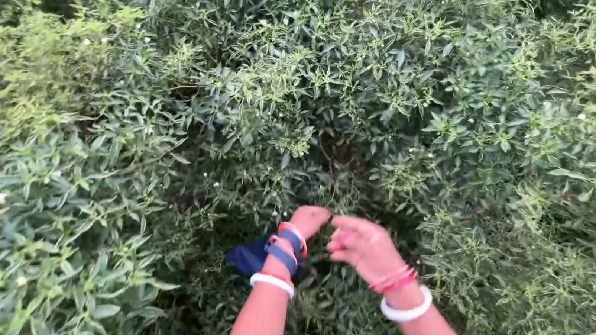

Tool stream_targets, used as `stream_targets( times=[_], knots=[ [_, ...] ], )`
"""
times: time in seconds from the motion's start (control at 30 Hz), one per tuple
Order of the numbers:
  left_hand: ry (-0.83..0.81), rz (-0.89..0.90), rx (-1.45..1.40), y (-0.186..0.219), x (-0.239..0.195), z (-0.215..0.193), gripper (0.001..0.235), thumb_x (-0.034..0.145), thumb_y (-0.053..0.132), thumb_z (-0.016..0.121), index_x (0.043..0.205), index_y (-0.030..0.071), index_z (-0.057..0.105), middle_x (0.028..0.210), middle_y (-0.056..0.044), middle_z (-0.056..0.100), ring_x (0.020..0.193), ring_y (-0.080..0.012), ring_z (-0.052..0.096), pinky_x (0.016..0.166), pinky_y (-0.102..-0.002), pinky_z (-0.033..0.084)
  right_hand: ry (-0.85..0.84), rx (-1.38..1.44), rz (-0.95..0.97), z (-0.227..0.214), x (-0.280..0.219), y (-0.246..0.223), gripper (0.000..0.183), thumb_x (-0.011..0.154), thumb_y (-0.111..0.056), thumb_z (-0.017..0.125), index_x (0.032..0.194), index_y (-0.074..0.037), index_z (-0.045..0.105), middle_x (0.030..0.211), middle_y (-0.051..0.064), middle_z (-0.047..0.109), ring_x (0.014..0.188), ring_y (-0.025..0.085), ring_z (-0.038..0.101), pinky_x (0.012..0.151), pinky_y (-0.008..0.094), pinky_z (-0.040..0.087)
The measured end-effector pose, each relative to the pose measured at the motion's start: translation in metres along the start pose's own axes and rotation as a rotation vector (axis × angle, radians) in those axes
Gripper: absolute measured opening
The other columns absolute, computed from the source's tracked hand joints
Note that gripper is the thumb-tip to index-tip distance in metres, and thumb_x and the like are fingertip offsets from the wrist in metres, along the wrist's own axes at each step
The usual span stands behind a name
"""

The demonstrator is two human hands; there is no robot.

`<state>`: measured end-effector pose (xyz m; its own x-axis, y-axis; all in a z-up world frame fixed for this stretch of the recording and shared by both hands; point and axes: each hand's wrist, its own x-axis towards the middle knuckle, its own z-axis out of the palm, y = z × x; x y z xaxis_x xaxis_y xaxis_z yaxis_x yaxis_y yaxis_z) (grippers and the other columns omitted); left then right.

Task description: Picking green chilis from bushes in a field.

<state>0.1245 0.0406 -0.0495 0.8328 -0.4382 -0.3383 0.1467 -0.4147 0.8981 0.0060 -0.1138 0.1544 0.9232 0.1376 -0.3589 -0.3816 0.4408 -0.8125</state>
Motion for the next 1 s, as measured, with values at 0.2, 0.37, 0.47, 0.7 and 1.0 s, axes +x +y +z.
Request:
stream_targets(
  times=[0.2, 0.37, 0.47, 0.7, 1.0],
  knots=[
    [0.126, 0.111, -0.053, 0.011, 0.022, 0.002, 0.037, 0.091, 0.037, 0.067, 0.107, 0.005, 0.076, 0.103, -0.014, 0.078, 0.099, -0.0215, 0.075, 0.09, -0.033, 0.054, -0.059, 0.174, 0.028, 0.023, -0.027, 0.089, 0.02, 0.098, -0.004, 0.058, 0.115, 0.006, 0.062, 0.097, 0.015, 0.07, 0.097, 0.026, 0.076, 0.093, 0.039, 0.064],
    [0.364, 0.125, 0.089, 0.081, -0.019, -0.014, 0.029, 0.087, 0.031, 0.066, 0.103, 0.013, 0.08, 0.104, -0.01, 0.078, 0.097, -0.0267, 0.073, 0.087, -0.035, 0.054, -0.063, -0.333, -0.138, 0.018, -0.015, 0.137, 0.014, 0.103, -0.005, 0.057, 0.113, -0.001, 0.066, 0.101, 0.006, 0.07, 0.091, 0.015, 0.065, 0.083, 0.031, 0.055],
    [0.347, 0.076, 0.027, 0.112, -0.045, -0.026, 0.028, 0.088, 0.03, 0.064, 0.104, 0.014, 0.079, 0.099, -0.01, 0.079, 0.093, -0.0258, 0.076, 0.085, -0.035, 0.057, -0.081, -0.746, -0.465, 0.057, -0.035, 0.087, 0.016, 0.101, -0.003, 0.054, 0.114, -0.002, 0.063, 0.102, 0.011, 0.071, 0.094, 0.025, 0.068, 0.087, 0.035, 0.055],
    [0.285, 0.307, 0.019, 0.117, -0.075, -0.06, 0.028, 0.091, 0.022, 0.058, 0.107, 0.009, 0.077, 0.1, -0.011, 0.079, 0.093, -0.0262, 0.076, 0.086, -0.036, 0.057, 0.011, -0.954, -0.431, 0.069, -0.039, 0.068, 0.015, 0.101, -0.007, 0.054, 0.114, -0.004, 0.062, 0.102, 0.017, 0.073, 0.095, 0.033, 0.073, 0.086, 0.038, 0.056],
    [0.3, 0.207, -0.116, 0.165, -0.1, -0.06, 0.024, 0.096, 0.019, 0.059, 0.109, 0.007, 0.076, 0.085, -0.008, 0.075, 0.075, -0.0164, 0.067, 0.07, -0.031, 0.054, -0.118, -1.268, -0.606, 0.088, -0.037, 0.078, 0.026, 0.096, -0.01, 0.061, 0.121, -0.01, 0.068, 0.102, 0.015, 0.073, 0.088, 0.034, 0.072, 0.077, 0.043, 0.06]
  ],
)
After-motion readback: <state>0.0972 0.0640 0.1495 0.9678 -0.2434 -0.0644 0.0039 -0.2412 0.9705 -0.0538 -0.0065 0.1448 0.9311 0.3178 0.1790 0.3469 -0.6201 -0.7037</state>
